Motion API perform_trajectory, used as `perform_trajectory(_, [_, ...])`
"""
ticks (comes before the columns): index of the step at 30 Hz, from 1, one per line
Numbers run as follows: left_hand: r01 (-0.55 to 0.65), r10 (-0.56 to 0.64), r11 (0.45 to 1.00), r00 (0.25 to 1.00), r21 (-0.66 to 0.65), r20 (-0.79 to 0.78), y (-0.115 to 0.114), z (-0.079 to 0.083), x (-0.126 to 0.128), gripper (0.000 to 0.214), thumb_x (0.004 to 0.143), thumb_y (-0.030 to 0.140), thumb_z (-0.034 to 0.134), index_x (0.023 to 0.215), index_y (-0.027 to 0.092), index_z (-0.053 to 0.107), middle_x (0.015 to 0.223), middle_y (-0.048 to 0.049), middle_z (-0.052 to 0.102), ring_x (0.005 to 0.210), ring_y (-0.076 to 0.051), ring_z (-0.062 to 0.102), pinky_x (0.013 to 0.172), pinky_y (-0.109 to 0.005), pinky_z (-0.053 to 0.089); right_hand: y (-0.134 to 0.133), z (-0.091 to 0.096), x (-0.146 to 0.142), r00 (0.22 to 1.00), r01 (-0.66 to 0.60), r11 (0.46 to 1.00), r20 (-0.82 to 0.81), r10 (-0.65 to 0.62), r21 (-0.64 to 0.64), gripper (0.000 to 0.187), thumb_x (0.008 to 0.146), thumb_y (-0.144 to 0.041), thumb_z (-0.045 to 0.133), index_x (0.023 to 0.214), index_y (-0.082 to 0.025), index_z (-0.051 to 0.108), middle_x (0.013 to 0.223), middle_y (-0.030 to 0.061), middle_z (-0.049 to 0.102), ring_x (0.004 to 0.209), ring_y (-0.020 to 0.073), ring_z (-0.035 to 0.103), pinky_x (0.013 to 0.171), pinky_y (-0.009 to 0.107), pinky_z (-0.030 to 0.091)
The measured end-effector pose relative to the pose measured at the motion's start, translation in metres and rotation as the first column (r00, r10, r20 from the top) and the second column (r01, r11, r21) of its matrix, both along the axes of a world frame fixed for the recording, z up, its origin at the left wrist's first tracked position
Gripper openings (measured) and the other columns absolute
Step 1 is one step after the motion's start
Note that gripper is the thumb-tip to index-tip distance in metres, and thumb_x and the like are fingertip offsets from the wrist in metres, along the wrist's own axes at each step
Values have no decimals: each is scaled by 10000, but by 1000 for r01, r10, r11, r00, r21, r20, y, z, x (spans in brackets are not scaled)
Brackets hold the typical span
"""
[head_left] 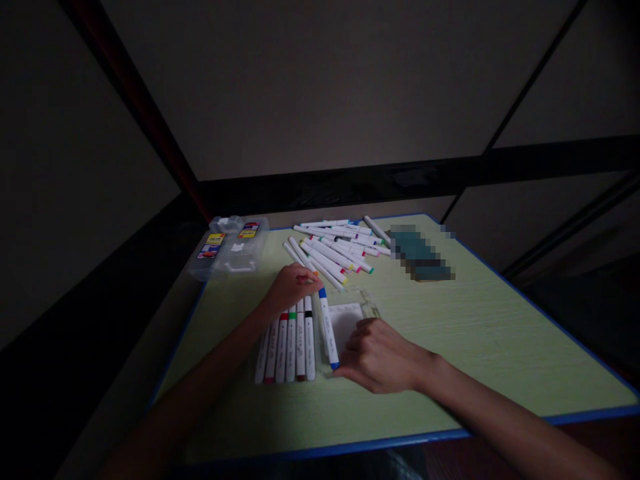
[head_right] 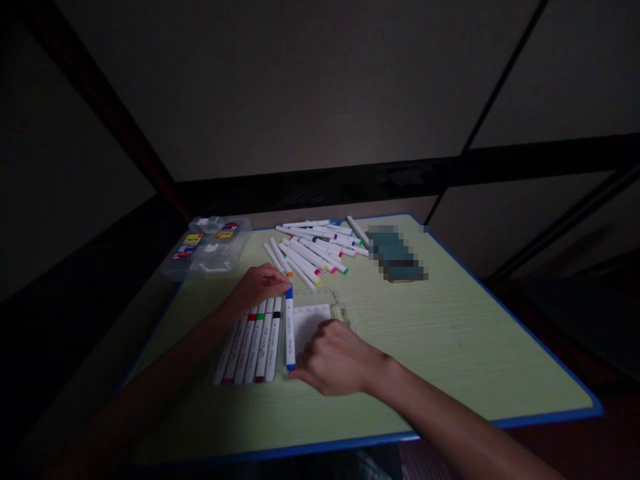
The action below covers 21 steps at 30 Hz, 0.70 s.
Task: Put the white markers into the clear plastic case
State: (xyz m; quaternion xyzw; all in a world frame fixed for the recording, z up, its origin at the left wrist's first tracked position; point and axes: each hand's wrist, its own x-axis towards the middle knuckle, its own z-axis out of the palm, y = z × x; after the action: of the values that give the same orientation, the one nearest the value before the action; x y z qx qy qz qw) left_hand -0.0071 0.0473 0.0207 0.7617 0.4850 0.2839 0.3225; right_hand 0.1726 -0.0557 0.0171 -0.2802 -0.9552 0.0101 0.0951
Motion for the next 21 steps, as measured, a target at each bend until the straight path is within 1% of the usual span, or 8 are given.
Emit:
perform_trajectory(3, [1, -1, 1000, 1000, 11, -6, 3, -7, -1, 147, 620, 259, 614, 675, 142, 682, 702, -20, 579, 644, -113, 512, 591, -220, 389, -1, -3, -4, 999, 29, 999, 39, -28, -22, 378, 860, -359, 444, 585, -153, 600, 474, 11, 541, 413, 103, 438, 483, 293, 172])
perform_trajectory(9, [39, -39, 999, 998, 9, -58, 8, -17, -4, 181, 581, 290, 666, 677, 137, 686, 674, -14, 551, 600, -103, 478, 569, -218, 375, -4, -6, -9, 997, 42, 999, 62, -40, -28, 373, 856, -353, 442, 583, -153, 598, 450, 7, 530, 395, 103, 445, 472, 289, 163])
perform_trajectory(14, [75, -76, 997, 996, -6, -55, 6, -17, -4, 160, 580, 267, 669, 667, 132, 681, 705, -32, 576, 670, -127, 514, 642, -240, 400, -6, -3, -12, 994, 51, 997, 98, -45, -56, 360, 861, -338, 433, 604, -158, 610, 495, 18, 579, 406, 100, 450, 473, 294, 159])
perform_trajectory(18, [79, -77, 997, 992, 14, -100, 6, -16, -3, 166, 579, 271, 673, 674, 135, 683, 674, -14, 557, 627, -109, 473, 614, -229, 372, -7, -1, -13, 993, 59, 994, 108, -49, -97, 369, 866, -336, 431, 604, -150, 611, 501, 22, 588, 409, 96, 455, 475, 284, 160])
perform_trajectory(21, [70, -66, 997, 988, 26, -139, 6, -17, -2, 147, 579, 247, 674, 674, 135, 682, 630, 7, 512, 597, -95, 435, 580, -214, 343, -6, 1, -13, 991, 93, 986, 103, -80, -136, 380, 858, -349, 438, 577, -153, 602, 494, 15, 585, 416, 99, 461, 481, 288, 148])
